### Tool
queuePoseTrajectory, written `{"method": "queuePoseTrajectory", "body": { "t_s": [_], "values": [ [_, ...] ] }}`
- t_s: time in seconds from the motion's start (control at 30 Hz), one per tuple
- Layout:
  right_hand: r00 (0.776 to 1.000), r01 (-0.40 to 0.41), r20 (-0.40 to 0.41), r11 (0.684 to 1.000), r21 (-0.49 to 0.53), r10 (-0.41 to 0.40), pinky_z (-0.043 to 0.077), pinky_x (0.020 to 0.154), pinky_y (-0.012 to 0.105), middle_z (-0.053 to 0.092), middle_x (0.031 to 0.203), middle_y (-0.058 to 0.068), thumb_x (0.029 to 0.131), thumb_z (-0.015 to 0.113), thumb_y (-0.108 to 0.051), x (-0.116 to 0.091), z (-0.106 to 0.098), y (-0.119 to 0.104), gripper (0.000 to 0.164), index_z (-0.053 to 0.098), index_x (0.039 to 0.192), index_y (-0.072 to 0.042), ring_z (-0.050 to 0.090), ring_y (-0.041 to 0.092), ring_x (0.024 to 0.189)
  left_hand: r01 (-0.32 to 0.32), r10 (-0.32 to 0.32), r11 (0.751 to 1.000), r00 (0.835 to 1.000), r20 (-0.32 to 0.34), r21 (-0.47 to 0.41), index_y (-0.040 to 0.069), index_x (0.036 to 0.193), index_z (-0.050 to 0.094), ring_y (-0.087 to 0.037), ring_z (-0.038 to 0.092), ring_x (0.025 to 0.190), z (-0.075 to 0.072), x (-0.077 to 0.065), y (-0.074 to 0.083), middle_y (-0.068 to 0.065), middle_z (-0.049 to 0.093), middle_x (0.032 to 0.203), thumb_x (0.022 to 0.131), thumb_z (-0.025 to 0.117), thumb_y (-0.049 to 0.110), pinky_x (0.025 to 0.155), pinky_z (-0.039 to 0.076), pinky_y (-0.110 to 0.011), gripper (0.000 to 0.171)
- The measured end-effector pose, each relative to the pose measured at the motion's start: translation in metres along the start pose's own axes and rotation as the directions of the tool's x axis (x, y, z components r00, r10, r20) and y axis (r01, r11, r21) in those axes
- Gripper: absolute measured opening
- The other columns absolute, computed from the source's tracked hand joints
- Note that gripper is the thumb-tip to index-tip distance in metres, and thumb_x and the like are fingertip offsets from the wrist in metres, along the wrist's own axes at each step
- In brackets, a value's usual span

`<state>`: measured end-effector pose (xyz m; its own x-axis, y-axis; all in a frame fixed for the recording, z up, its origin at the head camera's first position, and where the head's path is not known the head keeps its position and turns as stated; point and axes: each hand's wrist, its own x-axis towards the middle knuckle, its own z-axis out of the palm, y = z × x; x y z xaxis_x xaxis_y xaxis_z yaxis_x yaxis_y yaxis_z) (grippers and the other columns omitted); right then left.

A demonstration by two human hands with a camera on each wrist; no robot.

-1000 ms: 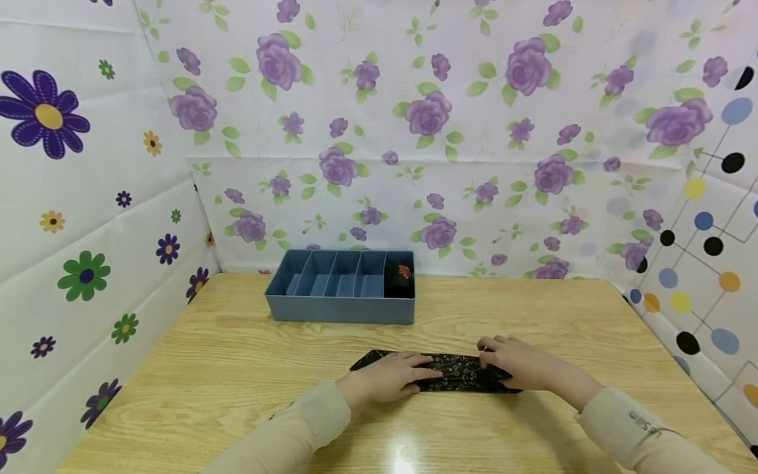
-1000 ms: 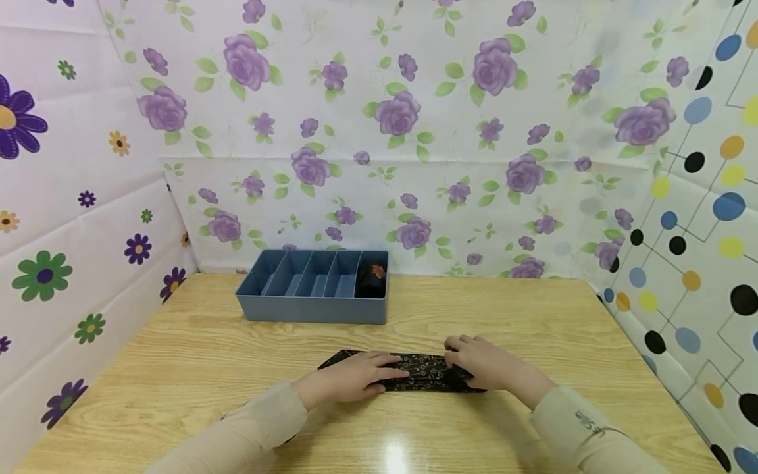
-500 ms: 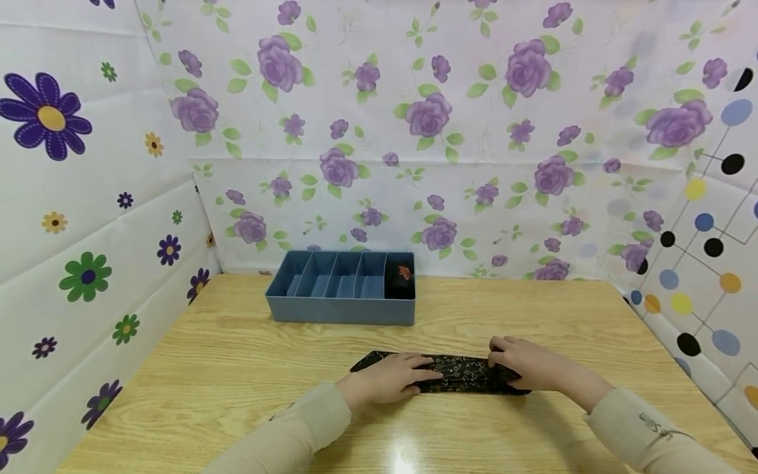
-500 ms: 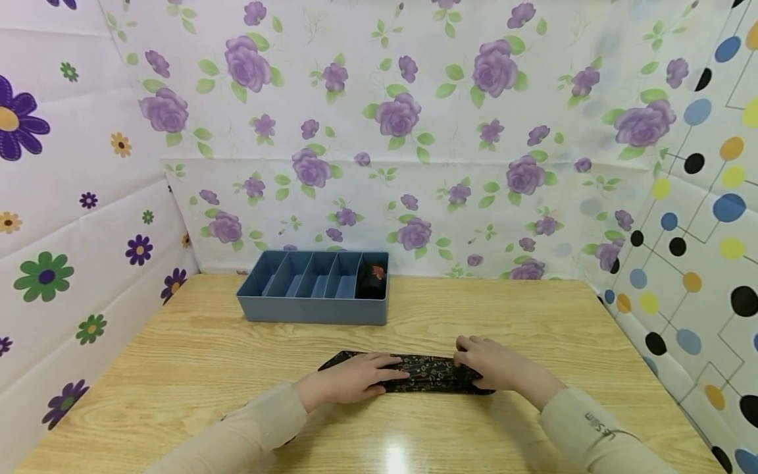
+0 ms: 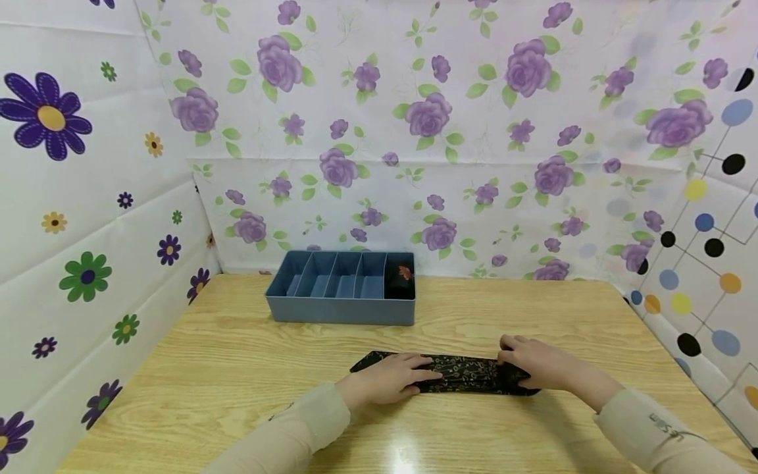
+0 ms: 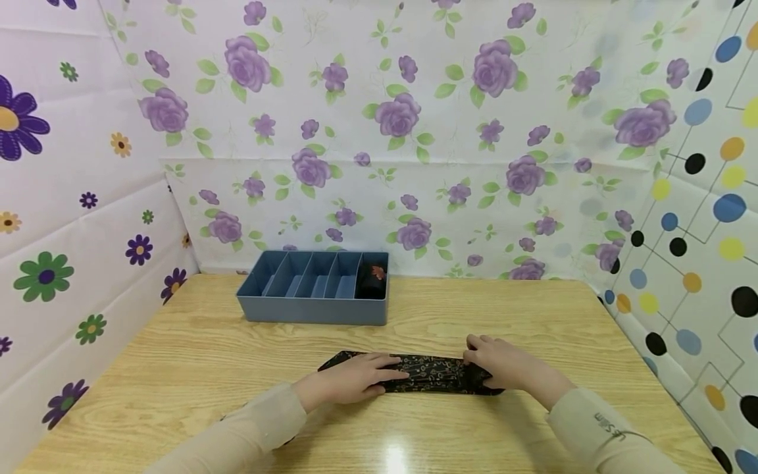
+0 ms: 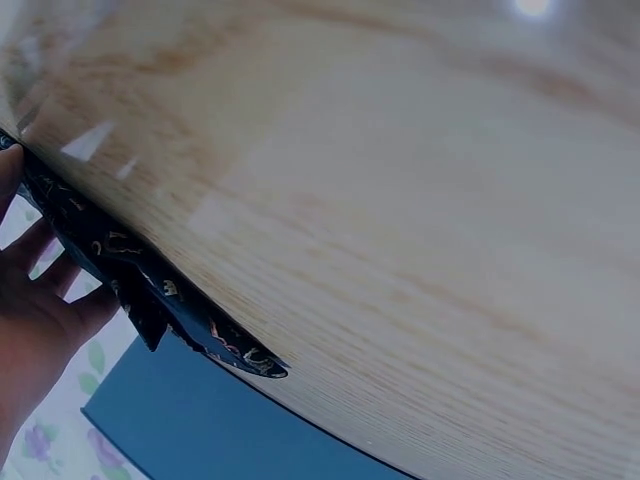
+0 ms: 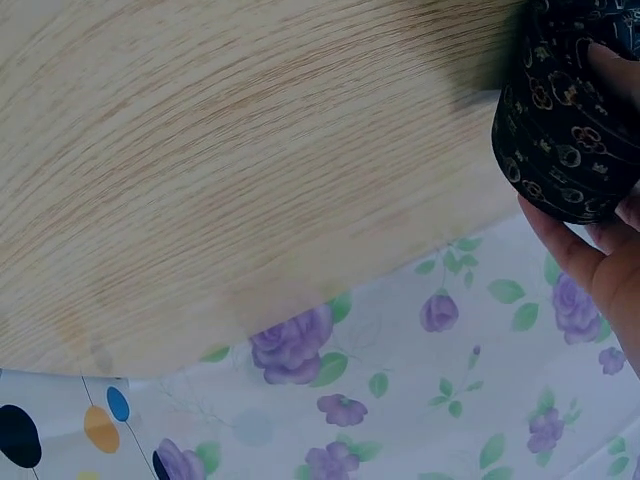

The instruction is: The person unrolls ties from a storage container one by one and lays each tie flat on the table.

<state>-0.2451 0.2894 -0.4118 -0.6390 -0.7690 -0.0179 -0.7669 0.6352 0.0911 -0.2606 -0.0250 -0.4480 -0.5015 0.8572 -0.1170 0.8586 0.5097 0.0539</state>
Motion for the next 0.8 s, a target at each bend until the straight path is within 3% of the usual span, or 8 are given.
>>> {"method": "queuePoseTrajectory", "body": {
  "t_s": [0.2, 0.37, 0.8],
  "values": [
    [1.0, -0.004, 0.024, 1.0, -0.013, 0.004, 0.052, 0.068, 0.031, 0.056, 0.097, 0.001, 0.068, 0.085, -0.016, -0.003, -0.002, 0.001, 0.039, 0.059, 0.097, -0.015, 0.057, 0.019, 0.084, -0.004, 0.004, 1.0, 1.0, -0.002, -0.008, 0.033, 0.147, 0.033, -0.021, 0.034, 0.139, 0.0, -0.001, -0.001, -0.002, 0.035, 0.152, 0.099, 0.049, 0.027, 0.112, 0.034, -0.037, 0.051],
    [1.0, 0.002, 0.031, 1.0, -0.008, -0.002, 0.052, 0.067, 0.03, 0.055, 0.094, -0.001, 0.068, 0.085, -0.018, -0.005, -0.003, 0.001, 0.042, 0.061, 0.102, -0.013, 0.057, 0.017, 0.081, -0.005, 0.005, 1.0, 1.0, -0.005, -0.02, 0.032, 0.147, 0.034, -0.022, 0.034, 0.139, 0.001, -0.006, -0.003, -0.003, 0.034, 0.152, 0.099, 0.049, 0.025, 0.112, 0.034, -0.038, 0.05],
    [0.998, 0.056, -0.04, 0.998, -0.022, -0.056, 0.053, 0.071, 0.03, 0.055, 0.102, 0.002, 0.068, 0.085, -0.018, 0.004, -0.001, -0.003, 0.047, 0.059, 0.107, -0.012, 0.058, 0.019, 0.086, 0.032, -0.032, 0.998, 0.999, -0.007, -0.056, 0.03, 0.146, 0.035, -0.021, 0.036, 0.138, 0.001, -0.031, -0.013, -0.004, 0.035, 0.151, 0.099, 0.05, 0.021, 0.112, 0.035, -0.036, 0.051]
  ]
}}
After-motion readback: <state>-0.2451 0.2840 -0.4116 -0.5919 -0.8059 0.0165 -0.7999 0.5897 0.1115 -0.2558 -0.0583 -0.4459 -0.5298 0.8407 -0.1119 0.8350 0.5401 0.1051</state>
